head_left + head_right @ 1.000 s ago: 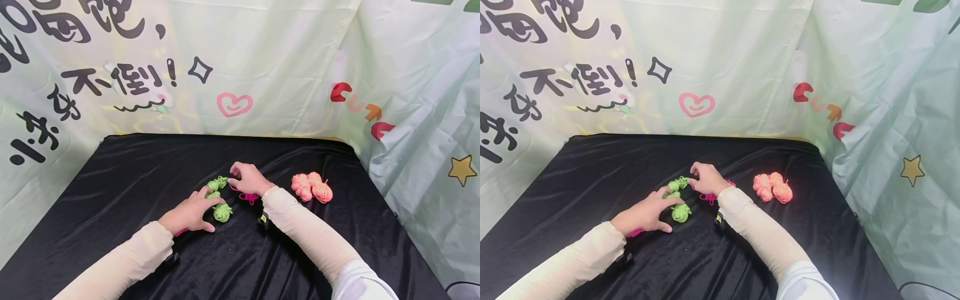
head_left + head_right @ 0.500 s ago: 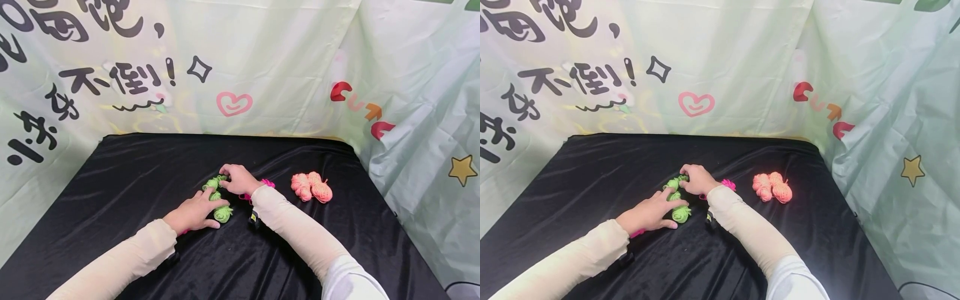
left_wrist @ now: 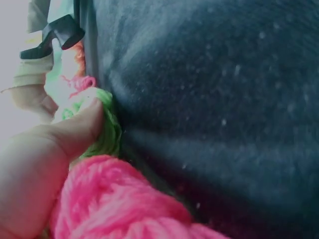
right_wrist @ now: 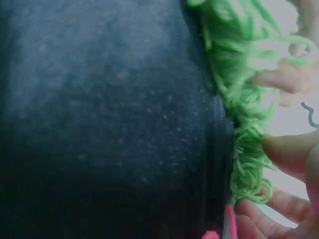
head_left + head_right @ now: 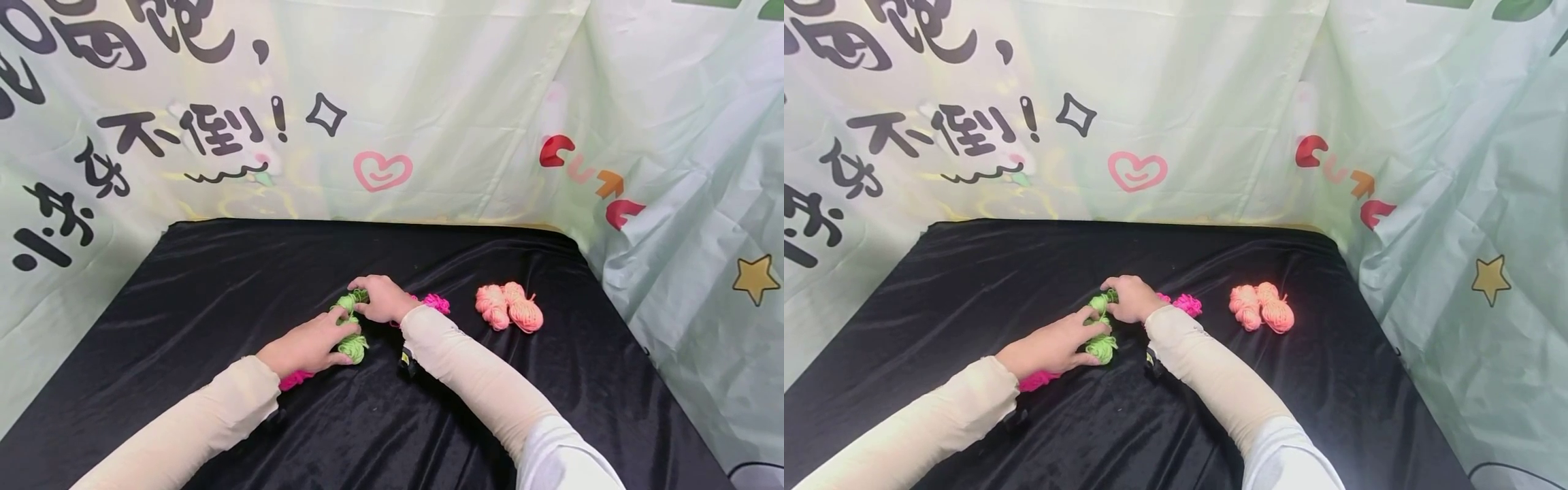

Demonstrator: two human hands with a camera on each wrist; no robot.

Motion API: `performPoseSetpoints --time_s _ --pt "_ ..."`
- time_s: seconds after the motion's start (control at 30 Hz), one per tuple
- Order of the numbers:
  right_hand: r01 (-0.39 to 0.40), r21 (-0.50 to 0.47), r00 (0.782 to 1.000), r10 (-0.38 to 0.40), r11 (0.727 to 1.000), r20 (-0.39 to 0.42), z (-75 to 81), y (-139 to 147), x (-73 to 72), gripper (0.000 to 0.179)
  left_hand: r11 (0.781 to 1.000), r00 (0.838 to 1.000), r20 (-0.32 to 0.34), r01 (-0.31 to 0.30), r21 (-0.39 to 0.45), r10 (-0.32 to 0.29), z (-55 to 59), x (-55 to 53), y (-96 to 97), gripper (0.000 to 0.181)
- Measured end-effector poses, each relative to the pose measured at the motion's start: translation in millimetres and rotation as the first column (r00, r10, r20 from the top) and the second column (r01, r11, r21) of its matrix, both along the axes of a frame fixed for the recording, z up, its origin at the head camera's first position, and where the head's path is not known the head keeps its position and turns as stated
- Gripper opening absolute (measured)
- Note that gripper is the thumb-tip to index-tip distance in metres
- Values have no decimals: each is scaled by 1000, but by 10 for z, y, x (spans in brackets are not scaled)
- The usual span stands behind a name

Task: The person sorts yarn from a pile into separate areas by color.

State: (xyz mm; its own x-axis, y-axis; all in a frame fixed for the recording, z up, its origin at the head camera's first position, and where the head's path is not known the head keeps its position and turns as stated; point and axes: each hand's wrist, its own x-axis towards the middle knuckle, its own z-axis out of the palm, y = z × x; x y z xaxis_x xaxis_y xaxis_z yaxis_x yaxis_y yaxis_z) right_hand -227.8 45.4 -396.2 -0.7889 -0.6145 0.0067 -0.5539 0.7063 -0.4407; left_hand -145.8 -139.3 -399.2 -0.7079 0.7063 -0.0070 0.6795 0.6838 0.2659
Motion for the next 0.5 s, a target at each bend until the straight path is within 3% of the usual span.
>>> performPoseSetpoints --time_s 0.27,0.5 --pt "-25 55 1000 26 998 -3 -11 -38 26 39 1000 998 57 11 11 -12 -21 -31 -27 47" --pt "-25 83 998 29 996 -50 -40 -56 33 30 1000 998 69 -1 21 0 7 -24 -66 44"
